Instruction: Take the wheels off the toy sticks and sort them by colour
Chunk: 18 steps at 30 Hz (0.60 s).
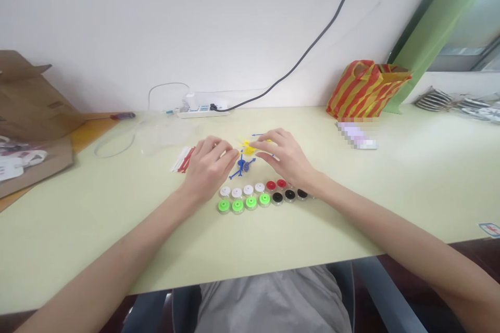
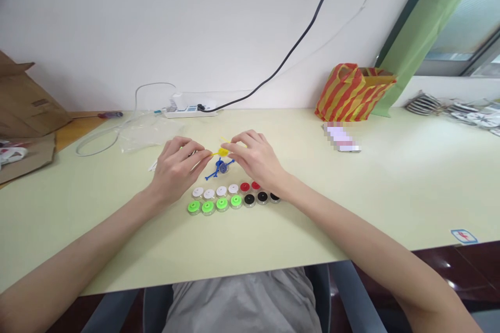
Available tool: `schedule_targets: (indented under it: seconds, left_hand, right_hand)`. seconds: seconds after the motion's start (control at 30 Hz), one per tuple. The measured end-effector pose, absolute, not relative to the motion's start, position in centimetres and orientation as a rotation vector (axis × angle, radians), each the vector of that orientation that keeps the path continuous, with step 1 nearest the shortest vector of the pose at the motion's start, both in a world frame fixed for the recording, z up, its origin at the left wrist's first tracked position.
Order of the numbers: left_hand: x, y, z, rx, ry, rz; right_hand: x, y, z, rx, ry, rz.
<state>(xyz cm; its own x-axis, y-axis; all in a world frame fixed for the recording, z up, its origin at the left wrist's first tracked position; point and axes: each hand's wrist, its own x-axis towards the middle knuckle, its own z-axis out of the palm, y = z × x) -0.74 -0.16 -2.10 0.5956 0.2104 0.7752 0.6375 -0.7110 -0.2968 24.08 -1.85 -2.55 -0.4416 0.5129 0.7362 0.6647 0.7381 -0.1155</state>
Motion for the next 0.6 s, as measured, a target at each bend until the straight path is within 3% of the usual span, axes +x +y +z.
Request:
schedule_targets:
  seconds: [0.13,0.33,0.47,0.6]
  left_hand:
    - [0.2,-1.4,-1.7,-2.3,-0.588,-1.075]
    - [0.6,-1.7,-2.0,-2.322,-0.539,-1.181]
    - [0.4,-0.9,-2.8,-2.561,-0.898,-1.236]
    - [-0.2,0.9,-3.5,-2.91,-1.13,-0.919]
  right_hand:
    - [23.4,-2.2,-2.5,-0.856,-2.14,-0.322]
    - [22.9,-2.2,-1.8,-0.807,-2.287,-0.045]
    - [23.7,-1.5,-1.3,-0.935,-2.349,-0.081]
    - [25.8,-0.3,-0.8,-1.097,-2.143,0.012]
